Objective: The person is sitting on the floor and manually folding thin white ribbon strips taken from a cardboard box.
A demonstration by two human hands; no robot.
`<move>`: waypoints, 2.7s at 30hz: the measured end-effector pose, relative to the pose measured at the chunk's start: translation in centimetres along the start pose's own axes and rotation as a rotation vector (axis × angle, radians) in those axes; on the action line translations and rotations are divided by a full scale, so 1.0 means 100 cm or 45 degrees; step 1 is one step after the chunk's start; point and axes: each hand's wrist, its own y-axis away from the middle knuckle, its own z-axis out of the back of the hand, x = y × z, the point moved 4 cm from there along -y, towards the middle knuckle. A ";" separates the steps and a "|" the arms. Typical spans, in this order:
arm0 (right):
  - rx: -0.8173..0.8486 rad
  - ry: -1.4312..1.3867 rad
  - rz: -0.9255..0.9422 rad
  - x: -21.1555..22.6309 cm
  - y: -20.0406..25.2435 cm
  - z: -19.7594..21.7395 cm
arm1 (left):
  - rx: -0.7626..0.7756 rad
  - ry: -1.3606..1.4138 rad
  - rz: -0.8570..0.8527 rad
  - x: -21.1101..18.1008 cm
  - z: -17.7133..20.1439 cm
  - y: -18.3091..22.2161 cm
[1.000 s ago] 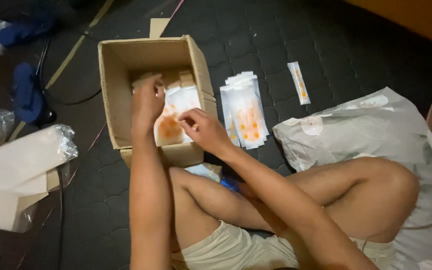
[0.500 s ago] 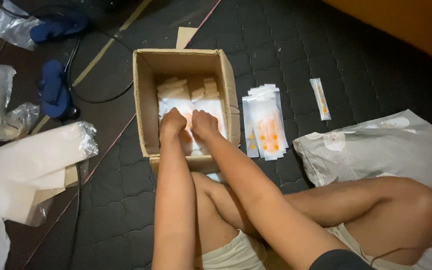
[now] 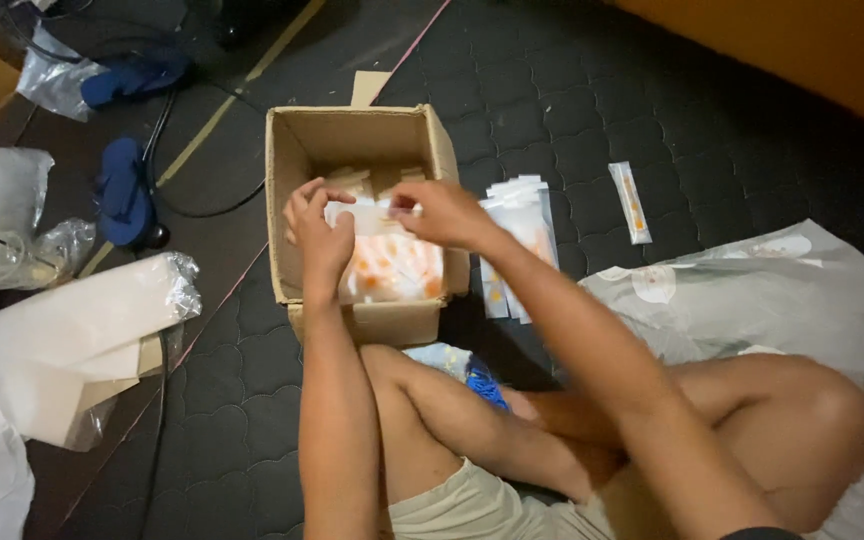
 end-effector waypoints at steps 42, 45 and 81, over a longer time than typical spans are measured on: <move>-0.390 -1.058 -0.622 -0.221 0.223 0.066 | 0.554 1.024 0.357 -0.053 -0.113 0.093; -0.444 -1.107 -0.595 -0.220 0.224 0.064 | 0.577 1.037 0.366 -0.051 -0.115 0.096; -0.876 -1.231 -0.522 -0.286 0.221 0.048 | 0.785 0.650 0.037 -0.068 -0.143 0.125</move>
